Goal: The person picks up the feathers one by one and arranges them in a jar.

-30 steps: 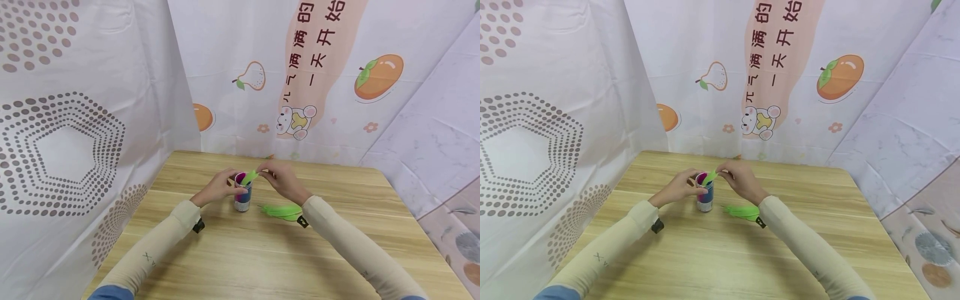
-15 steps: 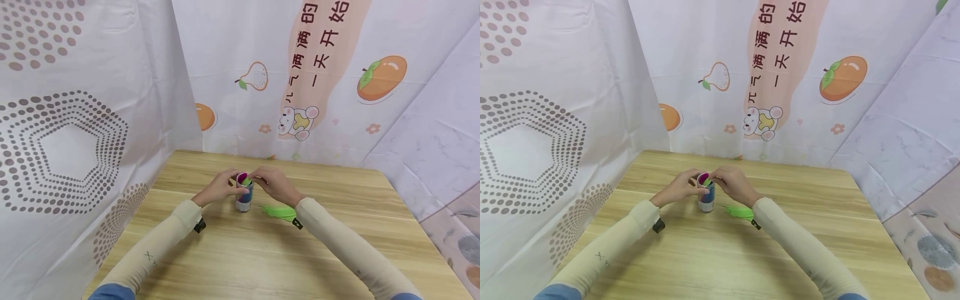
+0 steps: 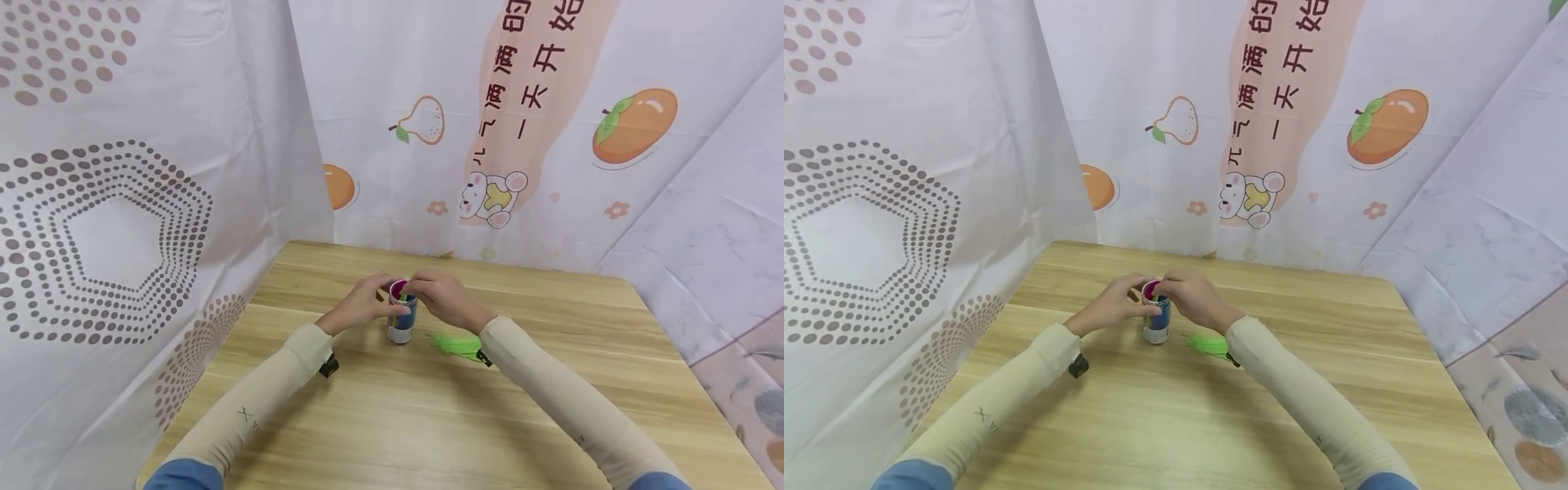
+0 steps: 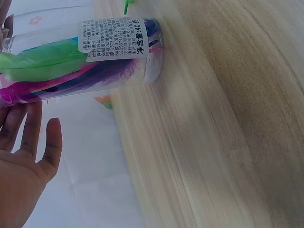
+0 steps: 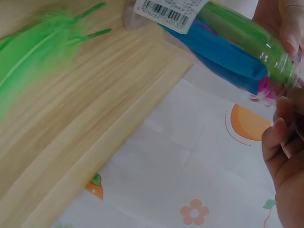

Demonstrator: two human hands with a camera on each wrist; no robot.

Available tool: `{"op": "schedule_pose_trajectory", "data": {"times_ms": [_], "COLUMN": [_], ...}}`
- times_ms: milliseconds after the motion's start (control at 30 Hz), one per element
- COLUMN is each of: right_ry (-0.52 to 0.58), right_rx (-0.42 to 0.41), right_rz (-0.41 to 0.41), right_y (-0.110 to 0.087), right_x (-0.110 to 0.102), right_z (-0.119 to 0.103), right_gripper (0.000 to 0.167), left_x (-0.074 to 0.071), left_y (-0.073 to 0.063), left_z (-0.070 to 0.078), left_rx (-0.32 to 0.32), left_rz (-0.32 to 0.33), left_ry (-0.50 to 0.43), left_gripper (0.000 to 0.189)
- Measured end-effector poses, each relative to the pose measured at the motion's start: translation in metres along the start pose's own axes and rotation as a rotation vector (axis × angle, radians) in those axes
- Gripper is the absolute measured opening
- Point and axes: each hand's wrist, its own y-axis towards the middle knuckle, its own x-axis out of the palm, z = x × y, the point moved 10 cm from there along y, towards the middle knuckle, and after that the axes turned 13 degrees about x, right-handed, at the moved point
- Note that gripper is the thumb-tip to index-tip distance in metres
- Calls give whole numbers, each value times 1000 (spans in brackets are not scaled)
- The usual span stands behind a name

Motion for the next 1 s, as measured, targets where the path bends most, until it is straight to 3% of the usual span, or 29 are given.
{"op": "schedule_pose_trajectory", "data": {"times_ms": [367,800,1000], "right_ry": [-48,64,79], "right_rx": [-5,-37,31], "right_rz": [-49,82,101], "right_y": [1,-9,-20], "right_x": [4,-18,-28], "right_z": [-3,2,21], "right_gripper": [18,13,14], "left_x": [2,4,2], "left_y": [-1,-3,-2], "left_z": [1,1,1], "left_rx": [-21,-28,-22], "left_rz": [-8,-10,-5], "left_ry": [-5,-12,-1], "left_gripper": [51,51,49]}}
